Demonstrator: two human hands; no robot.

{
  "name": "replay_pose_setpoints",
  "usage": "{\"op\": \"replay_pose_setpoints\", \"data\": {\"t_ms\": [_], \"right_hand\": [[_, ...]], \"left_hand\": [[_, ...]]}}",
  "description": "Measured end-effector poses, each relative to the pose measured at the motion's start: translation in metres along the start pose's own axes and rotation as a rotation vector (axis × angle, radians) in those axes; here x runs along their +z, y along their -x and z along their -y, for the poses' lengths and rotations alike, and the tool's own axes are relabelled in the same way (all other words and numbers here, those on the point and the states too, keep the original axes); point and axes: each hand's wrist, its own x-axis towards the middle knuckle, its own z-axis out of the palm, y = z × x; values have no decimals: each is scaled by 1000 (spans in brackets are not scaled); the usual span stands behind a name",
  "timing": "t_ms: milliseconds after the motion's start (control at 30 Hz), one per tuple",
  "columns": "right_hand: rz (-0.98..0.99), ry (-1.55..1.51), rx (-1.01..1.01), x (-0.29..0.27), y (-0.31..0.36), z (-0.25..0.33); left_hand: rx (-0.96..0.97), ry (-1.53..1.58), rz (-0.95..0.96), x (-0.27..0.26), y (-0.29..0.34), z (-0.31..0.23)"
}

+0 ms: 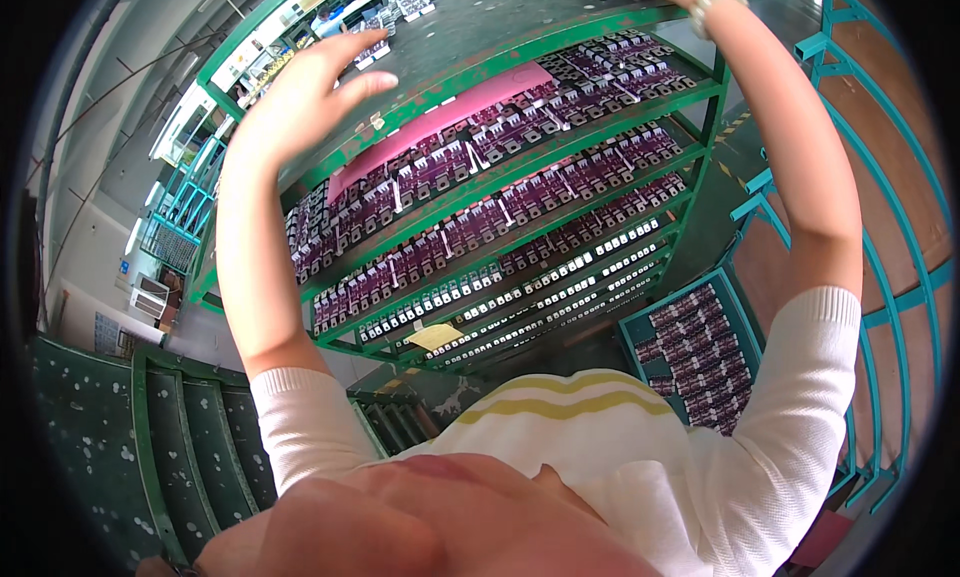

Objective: The person picks up purple circuit boards from a green rack and uses a small metal tool to scrape the surface of each board. They handle the boards one at a time, scraping various areas before placing them back onto the rack. The process is repeated for multiple boards throughout the clip.

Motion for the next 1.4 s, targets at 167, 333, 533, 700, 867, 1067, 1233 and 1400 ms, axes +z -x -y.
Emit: {"op": "replay_pose_setpoints", "data": {"t_ms": [167,333,533,700,867,1067,1233,1400], "right_hand": [[269,156,3,16,-20,-17],[245,30,-109,41,-24,-10],[293,-59,21,25,-22,-12],[262,-63,-10,23,-18,-9],[-230,87,-193,17,-3,-6],[-514,-245,-650,-7,81,21],[-274,-586,-711,20,200,37],[-201,-725,-476,74,295,41]], "left_hand": [[84,-56,-273,11,106,-76],[-80,88,-73,22,195,-110],[-282,426,-138,71,237,-96],[-377,598,-146,85,252,-116],[-396,726,-199,111,259,-120],[-334,969,-287,135,234,-131],[-162,1643,-489,177,167,-164],[-457,1976,-651,192,132,-205]]}}
